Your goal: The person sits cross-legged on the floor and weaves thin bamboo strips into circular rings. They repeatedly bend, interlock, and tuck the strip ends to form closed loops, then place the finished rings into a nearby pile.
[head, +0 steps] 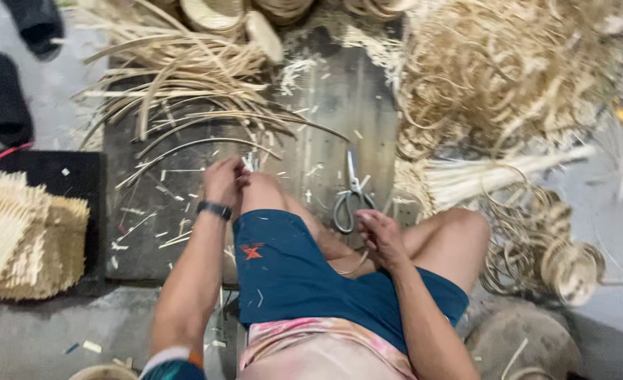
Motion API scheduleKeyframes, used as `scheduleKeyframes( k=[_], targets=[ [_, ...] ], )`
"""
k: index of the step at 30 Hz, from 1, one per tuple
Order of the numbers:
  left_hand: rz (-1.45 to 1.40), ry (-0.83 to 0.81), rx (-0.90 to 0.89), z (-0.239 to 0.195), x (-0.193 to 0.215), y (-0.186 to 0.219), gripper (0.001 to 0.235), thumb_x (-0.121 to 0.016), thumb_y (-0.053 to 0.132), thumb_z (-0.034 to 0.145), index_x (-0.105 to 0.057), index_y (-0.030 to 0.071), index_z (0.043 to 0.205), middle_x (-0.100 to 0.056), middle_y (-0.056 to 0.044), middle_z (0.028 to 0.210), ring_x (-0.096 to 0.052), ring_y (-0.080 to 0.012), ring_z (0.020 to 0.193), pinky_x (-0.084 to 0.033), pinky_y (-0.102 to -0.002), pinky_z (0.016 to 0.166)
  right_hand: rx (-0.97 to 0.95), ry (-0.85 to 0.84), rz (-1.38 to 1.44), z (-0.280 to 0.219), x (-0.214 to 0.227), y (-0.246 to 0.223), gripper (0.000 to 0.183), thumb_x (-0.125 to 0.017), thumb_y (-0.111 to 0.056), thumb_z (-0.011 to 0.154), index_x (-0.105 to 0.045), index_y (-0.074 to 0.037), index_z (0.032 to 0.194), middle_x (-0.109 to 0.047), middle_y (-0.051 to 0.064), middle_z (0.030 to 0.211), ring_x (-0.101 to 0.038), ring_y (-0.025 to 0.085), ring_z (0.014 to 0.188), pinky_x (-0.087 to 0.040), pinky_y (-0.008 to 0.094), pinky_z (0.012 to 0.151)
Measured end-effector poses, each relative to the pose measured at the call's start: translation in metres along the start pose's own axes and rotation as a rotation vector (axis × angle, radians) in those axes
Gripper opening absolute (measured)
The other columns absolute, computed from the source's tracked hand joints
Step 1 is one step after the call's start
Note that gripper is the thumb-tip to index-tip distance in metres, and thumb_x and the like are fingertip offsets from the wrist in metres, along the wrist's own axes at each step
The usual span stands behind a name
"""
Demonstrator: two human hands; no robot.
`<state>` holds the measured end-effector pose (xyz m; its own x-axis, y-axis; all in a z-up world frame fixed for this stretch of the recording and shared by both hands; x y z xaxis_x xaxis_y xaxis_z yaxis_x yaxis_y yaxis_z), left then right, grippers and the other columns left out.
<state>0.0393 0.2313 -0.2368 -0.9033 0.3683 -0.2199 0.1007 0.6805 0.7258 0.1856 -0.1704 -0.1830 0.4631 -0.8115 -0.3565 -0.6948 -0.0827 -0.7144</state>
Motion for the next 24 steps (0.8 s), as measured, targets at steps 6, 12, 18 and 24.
scheduleKeyframes(
  k=[6,12,18,24],
  targets=[
    [-0.195,0.061,-0.027,0.091,-0.022,0.012,0.03,-0.07,0.024,0.098,-0.06,-0.002,0.087,-0.064,-0.01,0.074,-0.064,-0.0195,0.057,-0.049,-0.03,0.045,-0.017,0.1,0.005,0.008,0.013,0.002,0.027,-0.066,-0.024,0.098,-0.068,-0.004,0.116,-0.063,0.001,0.079,-0.054,0.007,0.059,-0.035,0.02,0.044],
    [-0.21,0.242,0.125,0.132,-0.042,0.021,0.036,-0.072,0.031,0.097,-0.064,-0.004,0.096,-0.068,-0.014,0.078,-0.067,-0.0222,0.058,-0.058,-0.031,0.049,-0.061,0.146,-0.158,0.004,0.012,0.014,0.025,-0.064,-0.025,0.098,-0.073,-0.005,0.111,-0.063,0.0,0.076,-0.051,0.007,0.058,-0.036,0.022,0.047],
    [-0.281,0.173,0.051,0.117,-0.039,0.022,0.021,-0.069,0.016,0.093,-0.066,-0.005,0.098,-0.072,-0.015,0.081,-0.072,-0.0242,0.061,-0.062,-0.033,0.051,-0.027,0.083,-0.184,0.008,0.01,0.021,0.026,-0.065,-0.024,0.099,-0.075,-0.002,0.11,-0.06,0.001,0.072,-0.048,0.008,0.058,-0.036,0.023,0.053],
    [-0.394,0.046,0.04,0.102,-0.041,0.035,0.016,-0.072,0.018,0.097,-0.064,0.005,0.097,-0.072,-0.009,0.087,-0.073,-0.0204,0.067,-0.06,-0.032,0.056,-0.118,0.051,-0.158,0.015,-0.007,0.033,0.027,-0.063,-0.025,0.1,-0.073,-0.001,0.107,-0.054,-0.001,0.067,-0.046,0.009,0.054,-0.037,0.027,0.047]
  ],
)
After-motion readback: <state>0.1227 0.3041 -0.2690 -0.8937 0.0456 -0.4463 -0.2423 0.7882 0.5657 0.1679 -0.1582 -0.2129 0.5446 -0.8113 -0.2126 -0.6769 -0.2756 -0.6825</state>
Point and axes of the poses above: each hand's wrist, its own z-axis towards the middle knuckle, its own x-axis out of the back of the hand, y = z × x, the point moved 5 cm from there along z, towards the middle knuckle
